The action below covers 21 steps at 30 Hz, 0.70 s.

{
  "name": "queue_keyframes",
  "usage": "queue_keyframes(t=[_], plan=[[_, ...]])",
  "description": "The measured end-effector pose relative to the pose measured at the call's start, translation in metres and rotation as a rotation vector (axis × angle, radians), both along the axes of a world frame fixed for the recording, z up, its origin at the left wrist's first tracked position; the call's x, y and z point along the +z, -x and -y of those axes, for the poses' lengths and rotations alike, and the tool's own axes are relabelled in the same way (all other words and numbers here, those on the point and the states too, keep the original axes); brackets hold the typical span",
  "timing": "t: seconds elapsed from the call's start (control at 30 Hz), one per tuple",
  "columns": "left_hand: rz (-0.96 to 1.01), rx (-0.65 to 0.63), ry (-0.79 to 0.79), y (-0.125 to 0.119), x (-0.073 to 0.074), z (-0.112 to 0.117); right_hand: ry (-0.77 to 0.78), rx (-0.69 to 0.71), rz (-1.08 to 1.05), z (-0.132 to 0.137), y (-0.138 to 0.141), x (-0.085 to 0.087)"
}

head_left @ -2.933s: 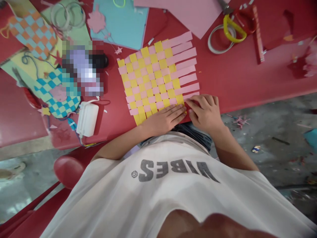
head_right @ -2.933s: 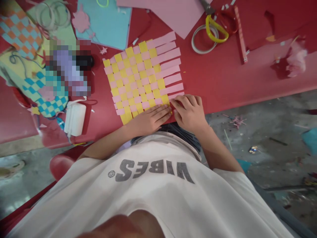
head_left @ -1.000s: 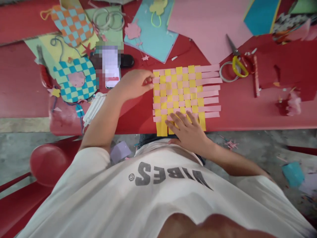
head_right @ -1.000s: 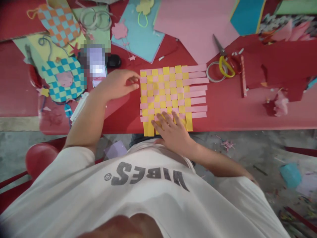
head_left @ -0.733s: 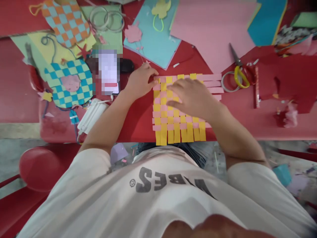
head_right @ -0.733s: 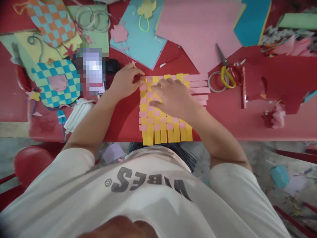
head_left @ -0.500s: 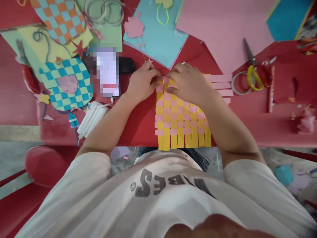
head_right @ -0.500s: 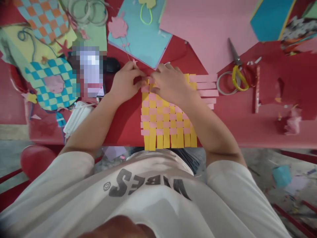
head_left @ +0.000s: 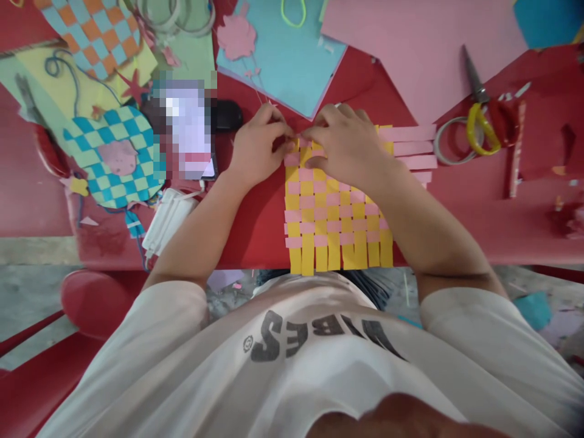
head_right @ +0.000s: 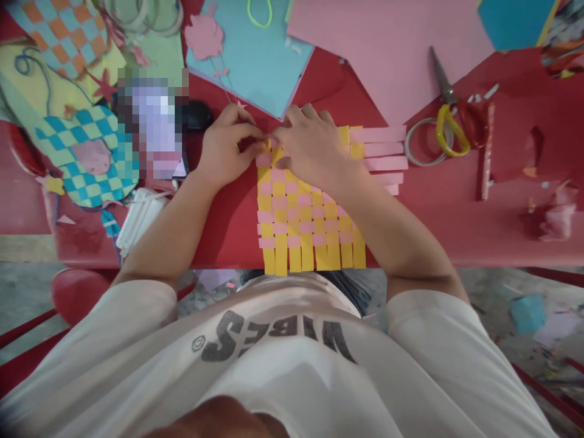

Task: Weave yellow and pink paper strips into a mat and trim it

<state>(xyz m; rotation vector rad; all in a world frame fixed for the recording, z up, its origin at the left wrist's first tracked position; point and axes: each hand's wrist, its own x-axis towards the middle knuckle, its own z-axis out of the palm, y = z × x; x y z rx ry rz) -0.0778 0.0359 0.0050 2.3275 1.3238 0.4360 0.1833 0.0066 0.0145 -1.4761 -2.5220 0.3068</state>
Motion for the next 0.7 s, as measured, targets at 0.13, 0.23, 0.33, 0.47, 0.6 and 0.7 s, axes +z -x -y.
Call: queue_keyframes(t=[0.13, 0.23, 0.33, 0.47, 0.6, 0.7], plan=[[-0.020, -0.005, 0.020, -0.002, 0.005, 0.002, 0.011, -0.015, -0.044, 0.000, 0.000, -0.004], [-0.004, -0.021, 0.032, -0.004, 0.002, -0.001, 0.063, -0.037, -0.074, 0.000, 0.002, 0.000], [0.081, -0.023, 0.004, -0.004, -0.007, -0.006, 0.186, -0.085, -0.068, 0.001, 0.006, 0.015], [0.155, -0.016, -0.029, -0.004, -0.019, -0.012, 0.342, -0.126, -0.043, 0.005, 0.013, 0.042], [0.145, -0.027, -0.092, -0.006, -0.023, -0.013, 0.365, -0.141, -0.003, 0.008, 0.016, 0.054], [0.115, -0.006, -0.105, -0.008, -0.024, -0.011, 0.362, -0.147, 0.013, 0.008, 0.017, 0.053]])
